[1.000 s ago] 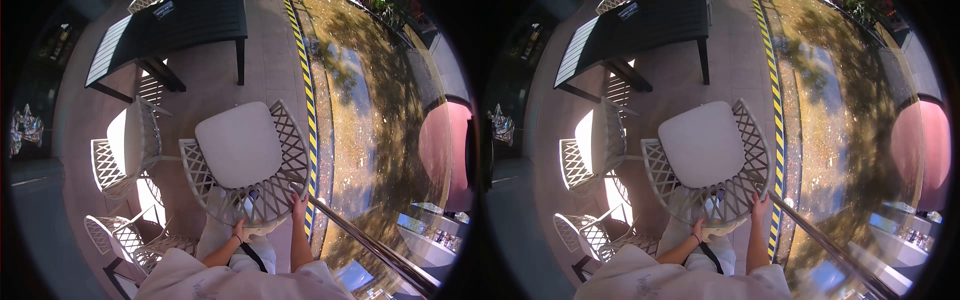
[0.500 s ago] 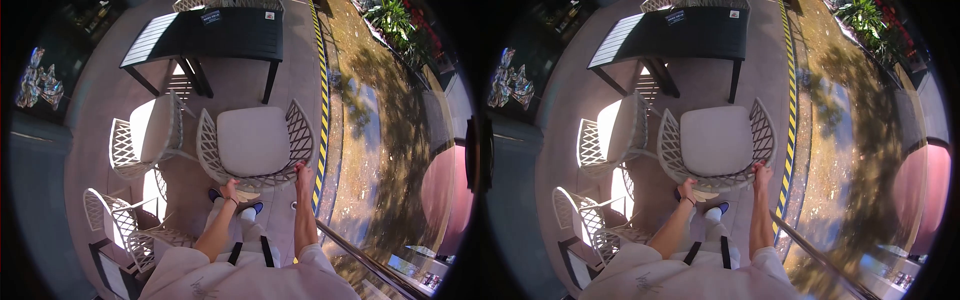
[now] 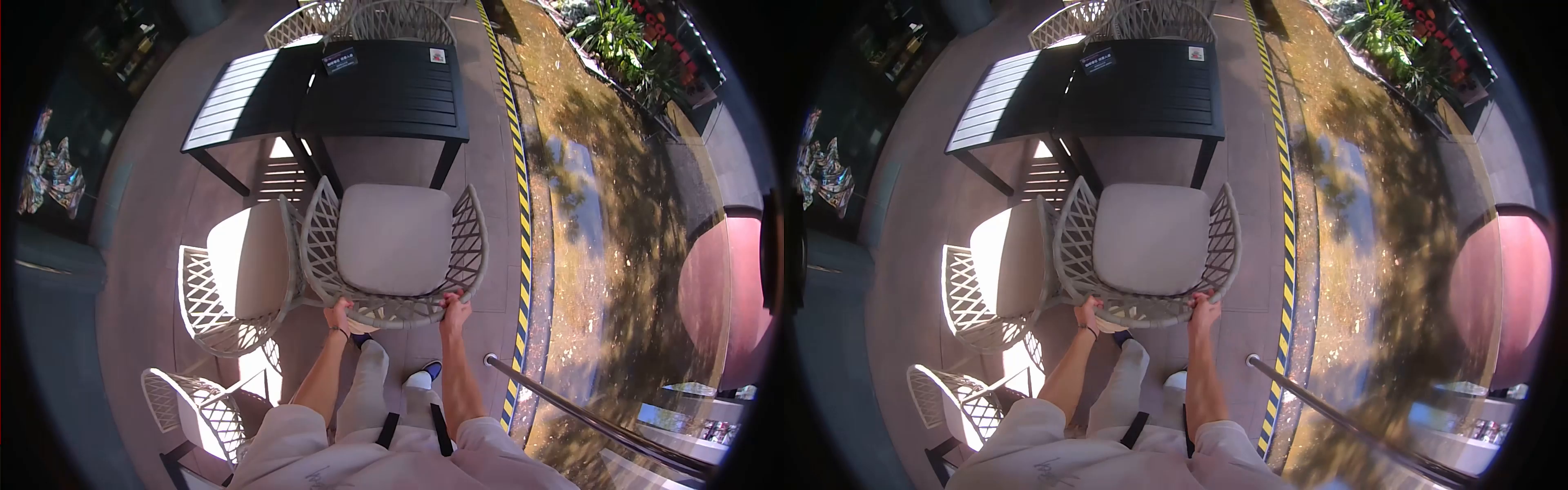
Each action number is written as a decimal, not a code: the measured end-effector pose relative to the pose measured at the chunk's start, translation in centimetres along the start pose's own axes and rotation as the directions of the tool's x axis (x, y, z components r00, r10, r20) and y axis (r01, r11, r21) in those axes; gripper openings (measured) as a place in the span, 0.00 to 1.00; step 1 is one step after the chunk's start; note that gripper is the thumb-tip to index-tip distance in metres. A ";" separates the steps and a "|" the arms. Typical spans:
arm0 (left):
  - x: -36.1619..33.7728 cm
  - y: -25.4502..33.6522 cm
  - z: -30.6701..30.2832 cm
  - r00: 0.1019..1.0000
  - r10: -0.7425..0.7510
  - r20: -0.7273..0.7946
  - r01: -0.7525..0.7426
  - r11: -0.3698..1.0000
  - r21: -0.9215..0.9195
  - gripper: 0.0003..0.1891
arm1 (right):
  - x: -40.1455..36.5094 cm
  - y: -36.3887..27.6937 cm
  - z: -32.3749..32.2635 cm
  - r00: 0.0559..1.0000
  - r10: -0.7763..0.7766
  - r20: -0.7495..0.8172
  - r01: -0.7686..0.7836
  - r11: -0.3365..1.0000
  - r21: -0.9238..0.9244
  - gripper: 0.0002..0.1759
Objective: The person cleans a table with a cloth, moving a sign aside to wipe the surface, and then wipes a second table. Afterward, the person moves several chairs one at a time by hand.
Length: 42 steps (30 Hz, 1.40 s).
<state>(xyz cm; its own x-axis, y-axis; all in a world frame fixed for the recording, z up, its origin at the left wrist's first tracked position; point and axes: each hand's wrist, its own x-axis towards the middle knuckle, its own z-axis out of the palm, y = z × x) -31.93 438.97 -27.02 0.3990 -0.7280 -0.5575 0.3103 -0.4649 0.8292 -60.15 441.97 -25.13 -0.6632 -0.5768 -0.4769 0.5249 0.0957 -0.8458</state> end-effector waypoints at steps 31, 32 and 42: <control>-7.4 8.9 -28.4 0.864 -0.400 -0.305 0.076 0.703 -0.707 0.13 | -22.4 6.6 19.7 -0.226 0.657 0.719 0.366 0.741 -0.563 0.19; -7.8 8.3 -29.6 0.829 -0.364 -0.425 0.107 0.848 -0.518 0.16 | -23.2 6.2 20.4 -0.212 0.682 0.700 0.334 0.724 -0.604 0.20; 5.5 7.0 -36.1 0.426 -0.149 -0.892 0.445 0.893 0.063 0.29 | -28.7 22.6 29.3 0.932 0.358 -0.052 -0.081 0.067 -0.995 0.49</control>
<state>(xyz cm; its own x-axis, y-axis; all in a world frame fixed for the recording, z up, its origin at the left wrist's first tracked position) 3.53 449.90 -25.78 0.8936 0.2084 -0.3975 0.4002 -0.7711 0.4953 -13.67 436.94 -23.60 -0.4577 -0.4615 -0.7599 -0.4422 0.8597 -0.2558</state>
